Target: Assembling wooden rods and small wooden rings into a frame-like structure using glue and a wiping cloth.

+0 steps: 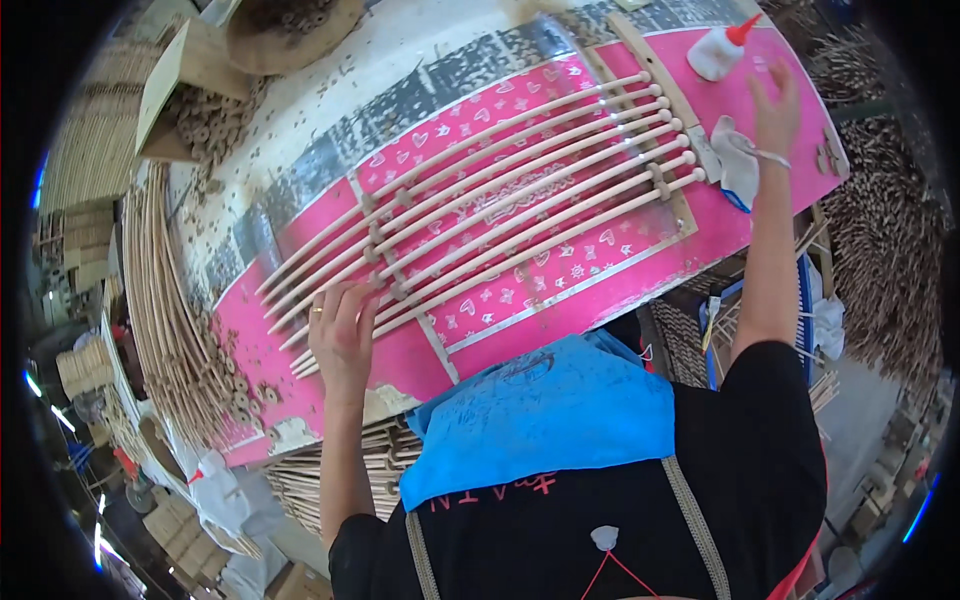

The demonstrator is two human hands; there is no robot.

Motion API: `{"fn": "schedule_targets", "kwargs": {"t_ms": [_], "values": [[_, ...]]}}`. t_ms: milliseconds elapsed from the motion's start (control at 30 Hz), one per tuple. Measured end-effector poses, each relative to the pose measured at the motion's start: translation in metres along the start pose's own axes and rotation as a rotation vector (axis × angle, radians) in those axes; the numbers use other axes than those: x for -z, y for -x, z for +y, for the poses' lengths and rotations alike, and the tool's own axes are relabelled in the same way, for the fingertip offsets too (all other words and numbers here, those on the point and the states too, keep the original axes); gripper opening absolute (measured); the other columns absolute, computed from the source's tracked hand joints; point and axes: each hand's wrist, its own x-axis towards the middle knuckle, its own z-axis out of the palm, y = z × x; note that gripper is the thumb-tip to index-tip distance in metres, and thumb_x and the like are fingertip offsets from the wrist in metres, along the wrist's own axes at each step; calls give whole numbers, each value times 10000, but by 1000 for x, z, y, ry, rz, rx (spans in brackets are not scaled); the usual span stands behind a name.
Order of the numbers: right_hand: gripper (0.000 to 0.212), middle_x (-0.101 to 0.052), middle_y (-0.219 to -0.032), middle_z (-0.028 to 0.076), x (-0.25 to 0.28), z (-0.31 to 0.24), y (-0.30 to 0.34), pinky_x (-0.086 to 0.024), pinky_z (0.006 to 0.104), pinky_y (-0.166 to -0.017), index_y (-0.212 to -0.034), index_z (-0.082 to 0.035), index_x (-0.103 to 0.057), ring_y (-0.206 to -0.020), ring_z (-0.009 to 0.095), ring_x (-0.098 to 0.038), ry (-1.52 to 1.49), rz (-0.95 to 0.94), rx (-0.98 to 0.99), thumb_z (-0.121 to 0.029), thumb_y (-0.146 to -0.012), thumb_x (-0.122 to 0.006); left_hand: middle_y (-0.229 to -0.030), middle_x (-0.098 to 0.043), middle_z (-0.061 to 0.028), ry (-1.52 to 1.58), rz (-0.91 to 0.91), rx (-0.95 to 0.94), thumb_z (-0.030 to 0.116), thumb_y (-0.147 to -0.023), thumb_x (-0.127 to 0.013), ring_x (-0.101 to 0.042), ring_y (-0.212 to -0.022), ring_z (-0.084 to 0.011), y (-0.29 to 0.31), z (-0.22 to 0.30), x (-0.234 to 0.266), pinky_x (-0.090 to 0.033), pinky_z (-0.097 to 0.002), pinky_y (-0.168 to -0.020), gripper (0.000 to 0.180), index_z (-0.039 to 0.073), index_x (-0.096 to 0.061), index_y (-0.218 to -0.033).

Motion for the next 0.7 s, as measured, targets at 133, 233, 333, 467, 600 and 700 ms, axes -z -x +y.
{"fn": "schedule_targets", "kwargs": {"t_ms": [133,233,333,467,600,700], "values": [[353,-729,-1205,69,42,-103,56,-523,286,-938,-1316,-25,-675,-1088,127,-669,-404,-143,-237,-90,-972,-717,-1004,-668,-81,22,-45,48,88,-856,-771,-625,-968,-307,26,-13,-3,-480,-431,-832,206,74,-719,-1055],[257,-735,-1100,21,38,-131,98,-524,241,-870,-1247,-32,-719,-997,90,-668,-503,-236,-209,-59,-994,-682,-1027,-668,-88,18,-62,13,101,-890,-735,-622,-986,-318,23,-8,-15,-460,-442,-853,185,63,-715,-1070],[166,-735,-1010,29,29,-175,131,-531,246,-833,-1130,-5,-741,-932,91,-670,-504,-353,-204,-67,-984,-690,-1038,-655,-115,61,-82,83,74,-935,-674,-615,-994,-331,24,-7,-22,-443,-437,-868,152,48,-701,-1082],[147,-717,-965,38,43,-227,158,-527,239,-792,-1101,-4,-734,-895,80,-663,-584,-582,-207,-92,-991,-693,-1030,-603,-171,232,-37,113,-21,-950,-627,-603,-943,-363,28,-4,-13,-474,-439,-825,126,-9,-646,-1074],[211,-733,-981,86,41,-264,217,-544,316,-747,-1102,-11,-740,-884,141,-694,-840,-1083,-45,-187,-987,-722,-1020,-583,-176,284,14,98,-82,-954,-593,-600,-924,-333,31,7,14,-482,-394,-804,118,-45,-624,-1061],[510,-719,-1123,94,7,-311,250,-569,333,-914,-1445,-49,-561,-1067,181,-701,-1119,-1354,-400,-175,-986,-744,-942,-610,-183,370,54,77,-58,-970,-597,-621,-851,-341,38,17,15,-491,-417,-762,86,-39,-624,-1049]]}}
